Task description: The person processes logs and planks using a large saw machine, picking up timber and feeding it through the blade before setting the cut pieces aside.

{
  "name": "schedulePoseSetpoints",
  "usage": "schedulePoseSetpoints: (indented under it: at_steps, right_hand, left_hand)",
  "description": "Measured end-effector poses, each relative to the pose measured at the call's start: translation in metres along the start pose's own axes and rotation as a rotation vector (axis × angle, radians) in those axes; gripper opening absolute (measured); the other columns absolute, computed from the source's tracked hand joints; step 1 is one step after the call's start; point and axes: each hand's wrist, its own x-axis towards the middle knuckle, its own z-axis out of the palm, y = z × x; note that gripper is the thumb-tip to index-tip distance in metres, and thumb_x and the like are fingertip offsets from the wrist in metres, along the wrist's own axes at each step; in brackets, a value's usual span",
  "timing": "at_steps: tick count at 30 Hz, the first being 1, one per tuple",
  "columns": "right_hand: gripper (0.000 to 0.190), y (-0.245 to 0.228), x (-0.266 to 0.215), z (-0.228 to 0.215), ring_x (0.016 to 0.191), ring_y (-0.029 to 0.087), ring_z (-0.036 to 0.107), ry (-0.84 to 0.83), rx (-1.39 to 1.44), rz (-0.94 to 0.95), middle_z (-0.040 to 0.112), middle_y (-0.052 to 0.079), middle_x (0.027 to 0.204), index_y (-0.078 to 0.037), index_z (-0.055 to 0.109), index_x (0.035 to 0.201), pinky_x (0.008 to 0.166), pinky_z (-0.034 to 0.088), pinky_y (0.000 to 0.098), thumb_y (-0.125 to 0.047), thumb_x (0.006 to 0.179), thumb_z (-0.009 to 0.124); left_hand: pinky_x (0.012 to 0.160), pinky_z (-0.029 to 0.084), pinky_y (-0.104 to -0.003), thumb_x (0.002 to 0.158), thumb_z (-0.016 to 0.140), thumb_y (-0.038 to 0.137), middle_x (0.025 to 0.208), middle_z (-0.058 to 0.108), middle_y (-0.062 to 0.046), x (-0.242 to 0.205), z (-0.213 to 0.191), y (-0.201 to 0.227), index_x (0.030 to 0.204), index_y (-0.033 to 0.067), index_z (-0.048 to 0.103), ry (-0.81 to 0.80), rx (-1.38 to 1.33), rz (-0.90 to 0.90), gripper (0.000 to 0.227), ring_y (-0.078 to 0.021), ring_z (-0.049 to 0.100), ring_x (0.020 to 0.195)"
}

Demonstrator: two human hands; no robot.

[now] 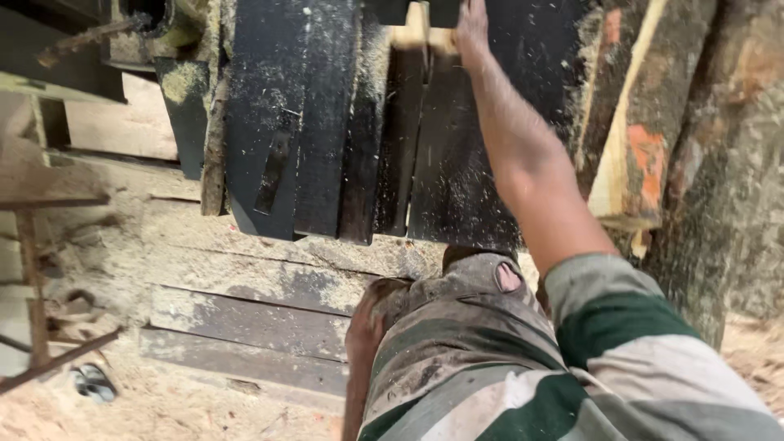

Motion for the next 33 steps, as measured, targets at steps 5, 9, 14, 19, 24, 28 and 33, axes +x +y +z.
schedulePoseSetpoints:
  at_steps: [5,9,14,19,24,28,33]
  right_hand:
    - [0.042,-0.056,-0.016,-0.076,0.134,0.041,0.056,0.165,-0.262,-0.286,0.059,0.023,0.145,-0.001,0.060,0.141,0.112,0.044,0.0480,-0.027,0.114,0.043]
    - [0.067,-0.067,-0.172,-0.151,0.158,0.033,0.014,-0.367,-1.119,-0.221,0.013,0.017,0.172,0.001,0.016,0.164,0.129,0.010,0.0514,-0.037,0.113,0.038]
    - [0.078,-0.095,-0.290,-0.196,0.157,0.036,0.018,-0.426,-1.076,-0.248,0.016,0.022,0.171,0.005,0.021,0.160,0.128,0.015,0.0519,-0.036,0.102,0.055]
    - [0.071,-0.183,-0.273,-0.252,0.142,0.026,0.056,-0.280,-0.603,0.179,0.054,0.016,0.154,-0.008,0.044,0.158,0.119,0.046,0.0409,-0.049,0.103,0.063]
    - [0.137,-0.216,-0.202,-0.328,0.148,0.049,0.023,0.007,-1.319,0.296,0.018,0.036,0.162,-0.001,0.002,0.157,0.118,0.024,0.0618,-0.070,0.073,0.086]
    - [0.141,-0.225,-0.182,-0.352,0.145,0.038,0.039,-0.175,-1.053,0.546,0.030,0.022,0.163,-0.009,-0.003,0.161,0.120,0.024,0.0567,-0.067,0.069,0.086]
    - [0.143,-0.244,-0.202,-0.337,0.143,0.042,0.040,-0.228,-0.919,0.563,0.024,0.026,0.163,-0.010,-0.007,0.162,0.116,0.032,0.0570,-0.064,0.068,0.087]
  left_hand:
    - [0.090,0.058,-0.039,0.095,0.069,0.036,0.113,0.077,-0.014,-0.051,-0.024,-0.008,0.112,0.0041,0.079,-0.246,-0.387,-1.102,0.037,-0.0266,0.073,0.106]
    - [0.092,0.058,-0.042,0.098,0.065,0.039,0.115,0.076,-0.017,-0.015,-0.031,-0.006,0.116,0.0035,0.077,-0.322,-0.415,-0.986,0.042,-0.0301,0.072,0.109]
    - [0.095,0.058,-0.046,0.102,0.059,0.043,0.118,0.074,-0.021,-0.014,-0.054,-0.026,0.121,0.0027,0.076,-0.368,-0.418,-0.888,0.047,-0.0344,0.071,0.113]
    - [0.098,0.057,-0.049,0.106,0.053,0.046,0.121,0.072,-0.025,-0.044,-0.054,-0.036,0.126,0.0019,0.074,-0.406,-0.413,-0.805,0.053,-0.0386,0.069,0.117]
    - [0.101,0.057,-0.053,0.110,0.048,0.050,0.125,0.071,-0.028,-0.013,-0.098,-0.110,0.131,0.0011,0.073,-0.317,-0.312,-0.868,0.059,-0.0429,0.068,0.121]
    - [0.097,0.058,-0.047,0.095,0.061,0.045,0.127,0.073,-0.018,-0.008,-0.104,-0.146,0.135,0.0013,0.062,-0.120,-0.662,-0.615,0.059,-0.0323,0.069,0.121]
    - [0.098,0.056,-0.043,0.095,0.067,0.036,0.122,0.077,-0.017,-0.073,-0.090,-0.161,0.132,0.0051,0.073,-0.405,-0.109,-0.663,0.049,-0.0305,0.072,0.113]
